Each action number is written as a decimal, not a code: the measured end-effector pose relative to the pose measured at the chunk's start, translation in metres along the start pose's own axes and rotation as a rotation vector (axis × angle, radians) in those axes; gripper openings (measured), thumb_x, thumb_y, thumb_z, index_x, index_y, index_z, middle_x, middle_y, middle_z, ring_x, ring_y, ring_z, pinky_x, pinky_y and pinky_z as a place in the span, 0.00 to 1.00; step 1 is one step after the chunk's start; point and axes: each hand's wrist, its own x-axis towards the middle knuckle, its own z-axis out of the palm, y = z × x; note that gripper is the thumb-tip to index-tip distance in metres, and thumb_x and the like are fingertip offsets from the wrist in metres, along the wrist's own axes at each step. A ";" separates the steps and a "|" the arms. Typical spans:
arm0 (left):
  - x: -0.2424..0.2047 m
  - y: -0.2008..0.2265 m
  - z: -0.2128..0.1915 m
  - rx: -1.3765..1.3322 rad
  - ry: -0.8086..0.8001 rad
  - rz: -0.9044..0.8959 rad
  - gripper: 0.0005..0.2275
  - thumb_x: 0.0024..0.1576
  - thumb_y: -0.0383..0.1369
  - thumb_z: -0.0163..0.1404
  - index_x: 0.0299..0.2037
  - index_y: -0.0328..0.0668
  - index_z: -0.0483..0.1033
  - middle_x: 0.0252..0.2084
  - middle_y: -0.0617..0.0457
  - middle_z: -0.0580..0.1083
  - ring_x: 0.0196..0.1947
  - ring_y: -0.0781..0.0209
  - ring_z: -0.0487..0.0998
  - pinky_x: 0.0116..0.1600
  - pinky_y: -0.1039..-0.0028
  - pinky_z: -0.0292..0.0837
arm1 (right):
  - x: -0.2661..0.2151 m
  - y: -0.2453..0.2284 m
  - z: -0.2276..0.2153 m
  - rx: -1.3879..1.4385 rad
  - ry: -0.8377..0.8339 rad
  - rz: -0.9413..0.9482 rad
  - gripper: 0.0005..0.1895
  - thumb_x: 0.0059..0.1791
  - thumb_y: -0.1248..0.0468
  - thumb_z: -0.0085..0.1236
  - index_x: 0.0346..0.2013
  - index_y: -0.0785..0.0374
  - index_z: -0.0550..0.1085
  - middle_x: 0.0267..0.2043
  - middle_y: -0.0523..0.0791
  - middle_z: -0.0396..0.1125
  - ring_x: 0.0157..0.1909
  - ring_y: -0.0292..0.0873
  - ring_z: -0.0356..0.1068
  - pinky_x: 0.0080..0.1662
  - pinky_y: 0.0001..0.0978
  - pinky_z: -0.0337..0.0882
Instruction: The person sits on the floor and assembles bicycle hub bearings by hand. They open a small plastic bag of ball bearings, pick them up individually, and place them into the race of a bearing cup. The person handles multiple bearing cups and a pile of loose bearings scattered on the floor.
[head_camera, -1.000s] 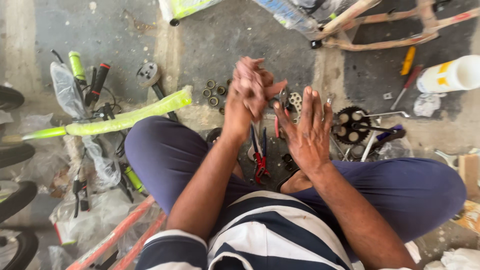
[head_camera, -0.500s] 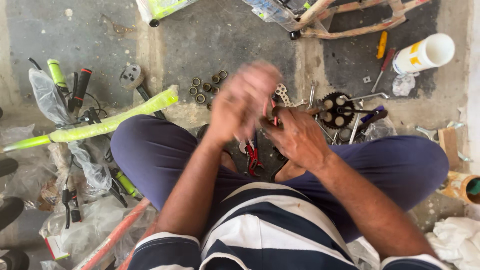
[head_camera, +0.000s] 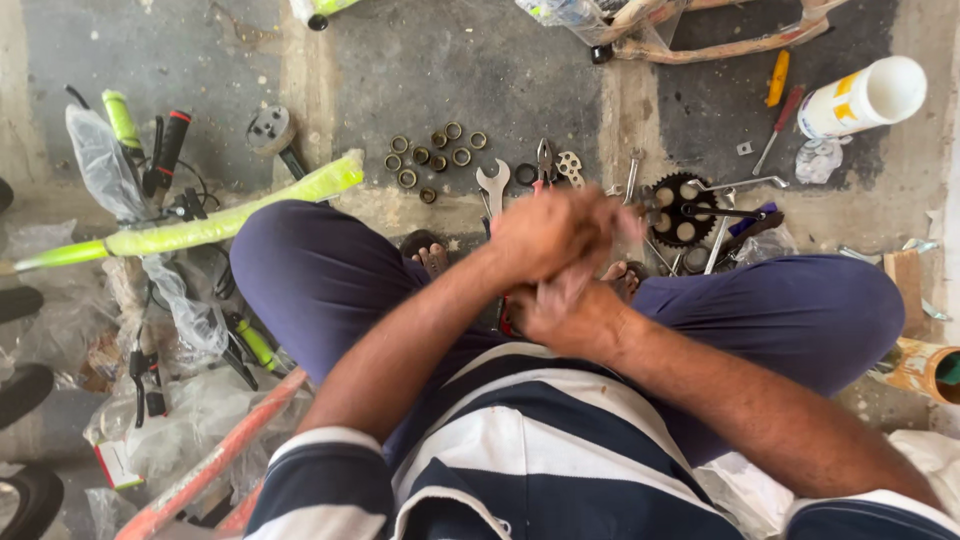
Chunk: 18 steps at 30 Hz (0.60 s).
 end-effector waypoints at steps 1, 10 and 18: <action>0.000 0.001 -0.008 -0.056 0.110 -0.054 0.18 0.63 0.41 0.50 0.62 0.51 0.72 0.48 0.49 0.78 0.40 0.55 0.83 0.46 0.60 0.81 | 0.000 0.000 -0.006 -0.033 0.052 0.008 0.10 0.51 0.61 0.59 0.45 0.60 0.79 0.44 0.51 0.69 0.42 0.47 0.73 0.44 0.44 0.76; -0.045 -0.003 -0.029 -0.269 0.237 0.358 0.16 0.62 0.34 0.51 0.59 0.42 0.73 0.50 0.43 0.76 0.51 0.45 0.80 0.55 0.58 0.78 | -0.011 0.034 -0.047 0.076 0.292 0.269 0.33 0.24 0.45 0.72 0.39 0.57 0.82 0.50 0.48 0.69 0.52 0.52 0.68 0.51 0.50 0.70; -0.012 -0.018 0.005 -0.064 0.093 0.207 0.11 0.63 0.36 0.51 0.52 0.47 0.76 0.46 0.47 0.78 0.45 0.48 0.82 0.51 0.60 0.78 | 0.007 0.018 -0.034 0.301 -0.448 0.220 0.31 0.36 0.46 0.75 0.44 0.62 0.78 0.43 0.47 0.72 0.44 0.50 0.71 0.49 0.44 0.72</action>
